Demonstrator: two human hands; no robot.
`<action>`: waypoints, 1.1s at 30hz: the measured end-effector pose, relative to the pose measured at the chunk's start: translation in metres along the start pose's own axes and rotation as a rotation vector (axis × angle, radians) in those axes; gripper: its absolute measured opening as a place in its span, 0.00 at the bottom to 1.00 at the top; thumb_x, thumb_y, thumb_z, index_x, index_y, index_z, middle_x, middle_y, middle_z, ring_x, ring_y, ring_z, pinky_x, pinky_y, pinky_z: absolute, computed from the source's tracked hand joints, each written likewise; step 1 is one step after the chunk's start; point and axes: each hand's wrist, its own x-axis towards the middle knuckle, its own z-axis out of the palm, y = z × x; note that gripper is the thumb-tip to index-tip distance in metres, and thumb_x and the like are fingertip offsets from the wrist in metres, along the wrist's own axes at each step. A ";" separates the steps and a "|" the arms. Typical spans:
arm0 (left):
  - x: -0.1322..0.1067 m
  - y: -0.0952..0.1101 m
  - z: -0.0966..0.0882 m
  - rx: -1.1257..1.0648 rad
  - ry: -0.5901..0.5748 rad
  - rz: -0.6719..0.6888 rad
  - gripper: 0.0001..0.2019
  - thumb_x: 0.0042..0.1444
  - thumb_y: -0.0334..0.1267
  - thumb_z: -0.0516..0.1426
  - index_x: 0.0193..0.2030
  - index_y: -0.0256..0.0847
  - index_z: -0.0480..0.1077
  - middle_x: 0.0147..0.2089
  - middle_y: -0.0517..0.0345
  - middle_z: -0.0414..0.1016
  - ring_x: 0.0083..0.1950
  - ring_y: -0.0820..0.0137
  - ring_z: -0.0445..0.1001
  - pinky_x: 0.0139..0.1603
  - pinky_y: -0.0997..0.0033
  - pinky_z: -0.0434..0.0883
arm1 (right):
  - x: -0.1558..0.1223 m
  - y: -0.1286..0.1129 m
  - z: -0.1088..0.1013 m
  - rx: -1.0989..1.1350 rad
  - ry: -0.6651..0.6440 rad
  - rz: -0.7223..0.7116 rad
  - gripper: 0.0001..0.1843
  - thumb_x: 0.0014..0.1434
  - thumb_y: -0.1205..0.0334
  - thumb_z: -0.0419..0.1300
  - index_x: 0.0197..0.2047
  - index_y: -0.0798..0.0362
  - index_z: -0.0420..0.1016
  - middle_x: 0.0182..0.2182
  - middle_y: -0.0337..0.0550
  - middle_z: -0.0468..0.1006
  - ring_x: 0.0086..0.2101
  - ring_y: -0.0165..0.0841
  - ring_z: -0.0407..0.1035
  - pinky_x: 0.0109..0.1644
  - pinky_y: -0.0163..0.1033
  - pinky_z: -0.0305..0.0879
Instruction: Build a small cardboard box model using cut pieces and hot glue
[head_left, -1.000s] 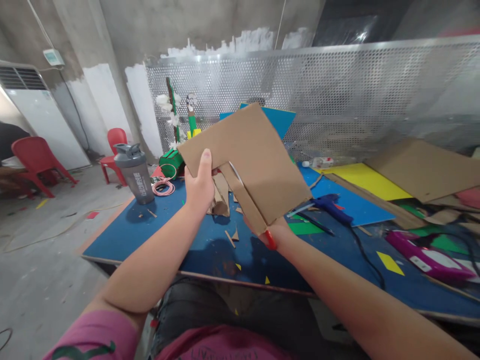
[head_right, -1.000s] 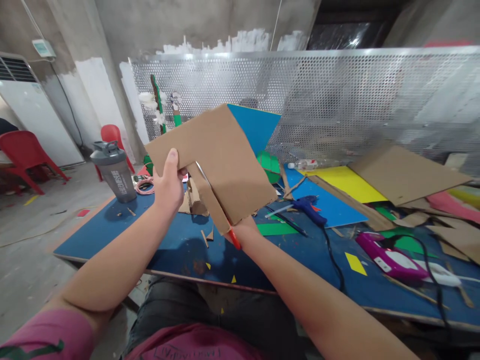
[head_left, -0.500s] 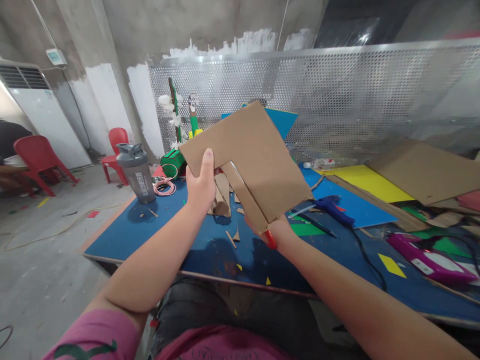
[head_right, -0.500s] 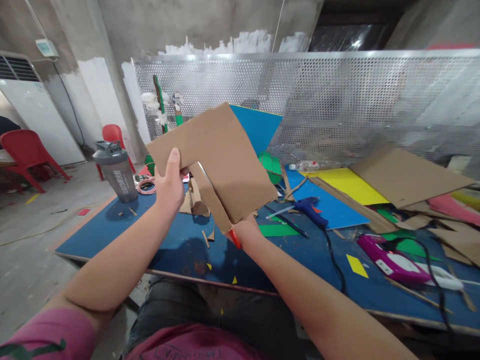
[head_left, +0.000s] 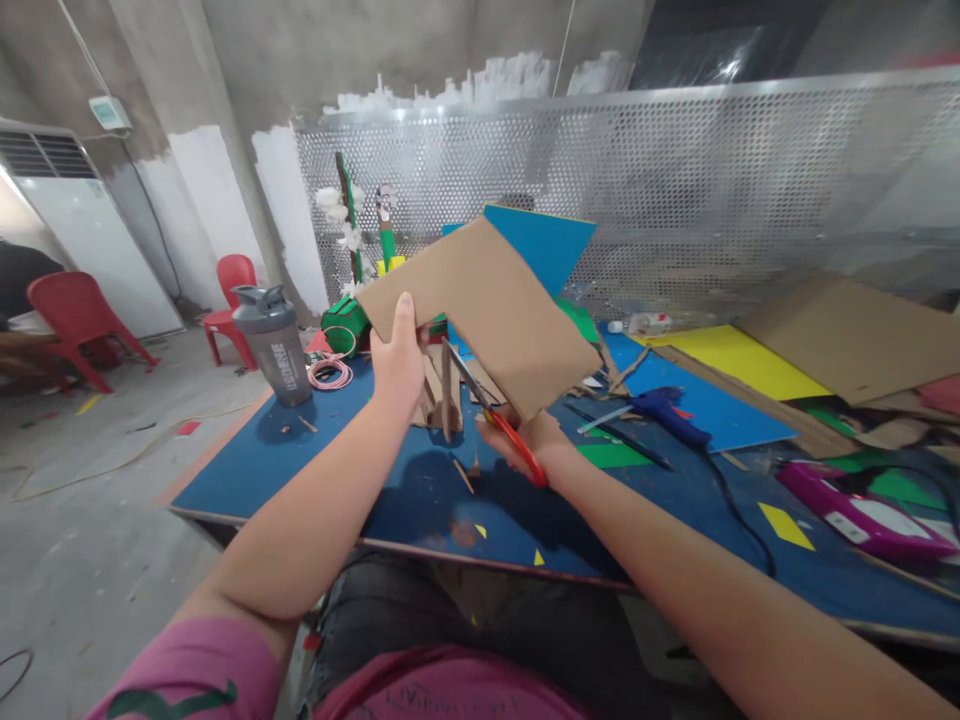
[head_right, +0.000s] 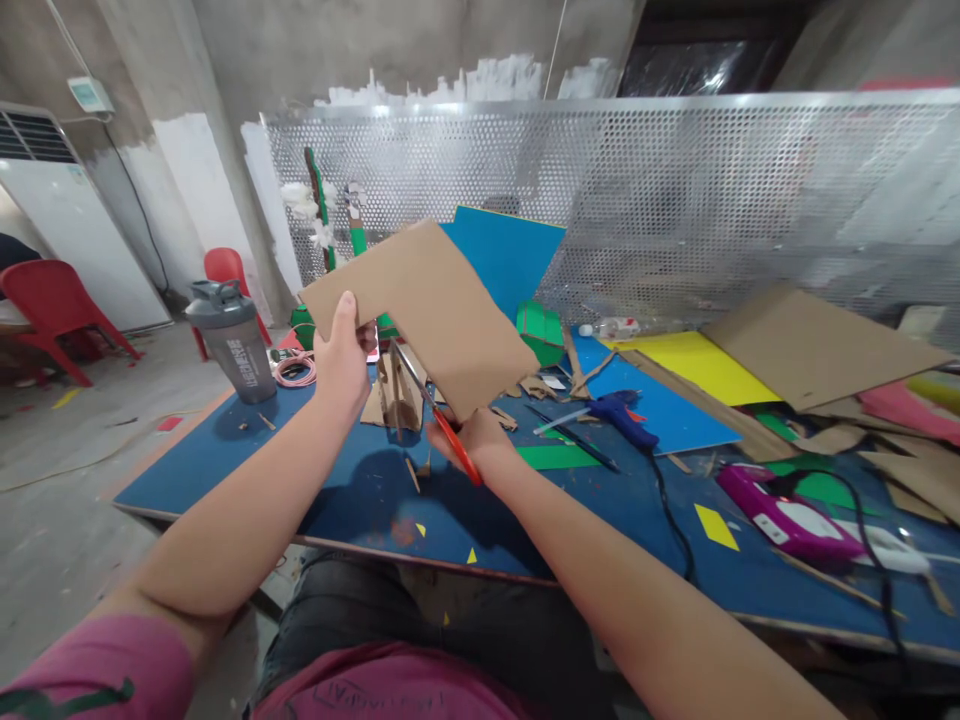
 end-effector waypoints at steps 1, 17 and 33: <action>0.005 -0.002 0.000 0.004 -0.001 -0.026 0.10 0.70 0.50 0.62 0.47 0.46 0.75 0.45 0.56 0.85 0.51 0.63 0.84 0.45 0.64 0.78 | -0.001 0.002 -0.002 -0.020 -0.012 0.018 0.16 0.63 0.54 0.68 0.27 0.51 0.78 0.23 0.43 0.79 0.32 0.41 0.78 0.30 0.37 0.67; 0.060 -0.023 -0.018 0.036 0.099 -0.233 0.11 0.68 0.45 0.64 0.39 0.40 0.74 0.26 0.65 0.71 0.21 0.80 0.65 0.19 0.81 0.56 | 0.007 0.020 -0.045 -0.271 -0.080 0.157 0.17 0.52 0.46 0.75 0.28 0.50 0.79 0.25 0.42 0.80 0.28 0.37 0.73 0.31 0.38 0.59; 0.057 -0.015 -0.014 0.164 -0.116 -0.642 0.02 0.63 0.30 0.58 0.40 0.38 0.73 0.26 0.57 0.79 0.16 0.79 0.68 0.13 0.84 0.52 | 0.034 0.061 -0.066 0.090 0.093 0.400 0.21 0.62 0.48 0.69 0.25 0.55 0.79 0.19 0.43 0.77 0.22 0.33 0.70 0.26 0.36 0.62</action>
